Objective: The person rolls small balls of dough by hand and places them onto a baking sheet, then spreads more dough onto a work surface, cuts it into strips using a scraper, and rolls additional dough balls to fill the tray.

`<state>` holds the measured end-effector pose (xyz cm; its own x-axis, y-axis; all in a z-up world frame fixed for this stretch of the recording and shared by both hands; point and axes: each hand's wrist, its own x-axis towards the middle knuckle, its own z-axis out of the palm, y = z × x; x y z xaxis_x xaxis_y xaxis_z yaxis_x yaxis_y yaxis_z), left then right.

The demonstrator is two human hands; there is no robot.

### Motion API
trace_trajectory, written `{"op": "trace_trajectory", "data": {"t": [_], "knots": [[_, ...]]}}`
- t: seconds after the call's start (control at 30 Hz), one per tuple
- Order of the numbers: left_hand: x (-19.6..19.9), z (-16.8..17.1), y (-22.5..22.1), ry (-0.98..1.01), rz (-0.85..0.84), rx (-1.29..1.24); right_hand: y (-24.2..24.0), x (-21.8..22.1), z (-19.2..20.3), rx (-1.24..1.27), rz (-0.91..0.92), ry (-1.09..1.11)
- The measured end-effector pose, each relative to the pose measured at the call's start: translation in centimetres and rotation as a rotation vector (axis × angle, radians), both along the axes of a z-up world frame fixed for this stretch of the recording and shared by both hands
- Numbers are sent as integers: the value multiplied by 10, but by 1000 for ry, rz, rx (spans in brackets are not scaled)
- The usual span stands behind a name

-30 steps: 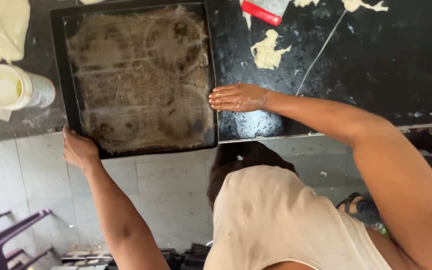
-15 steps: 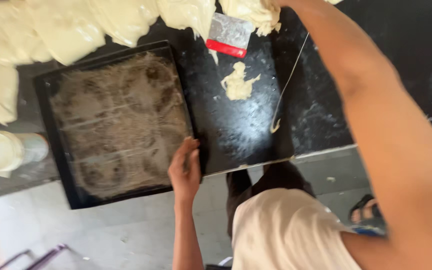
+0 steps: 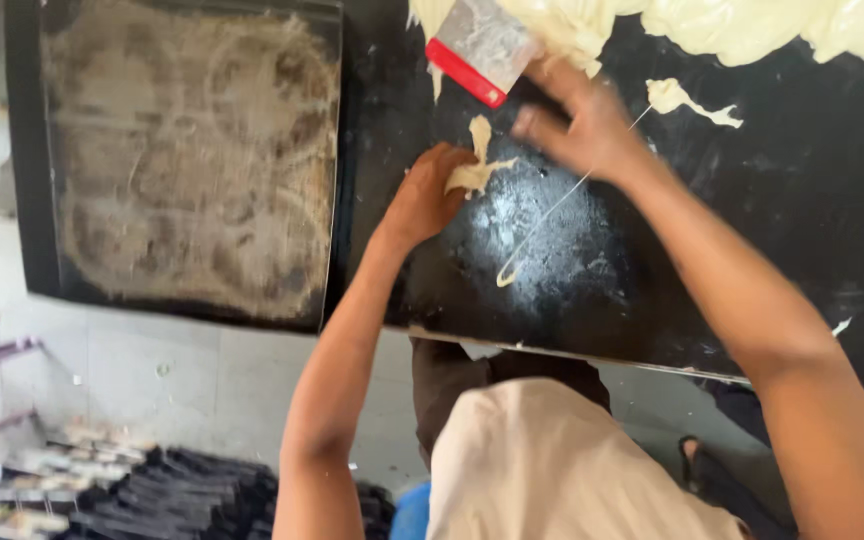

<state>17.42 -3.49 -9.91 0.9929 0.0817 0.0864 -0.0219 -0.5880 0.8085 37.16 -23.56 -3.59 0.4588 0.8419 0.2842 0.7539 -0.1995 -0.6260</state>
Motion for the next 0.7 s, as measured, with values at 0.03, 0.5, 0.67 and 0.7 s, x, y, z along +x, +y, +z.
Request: {"op": "trace_trajectory", "data": {"t": [0.03, 0.5, 0.67, 0.7], "knots": [[-10, 7, -4, 23, 19, -2, -2, -24, 2, -39, 210, 183], [-30, -33, -12, -303, 240, -124, -10, -86, -52, -88, 45, -41], [-10, -48, -15, -386, 203, -34, -31, -99, -42, -60, -154, -367], [4, -45, 1, -454, 226, -29, -20, -116, -38, -62, -134, -459]]}}
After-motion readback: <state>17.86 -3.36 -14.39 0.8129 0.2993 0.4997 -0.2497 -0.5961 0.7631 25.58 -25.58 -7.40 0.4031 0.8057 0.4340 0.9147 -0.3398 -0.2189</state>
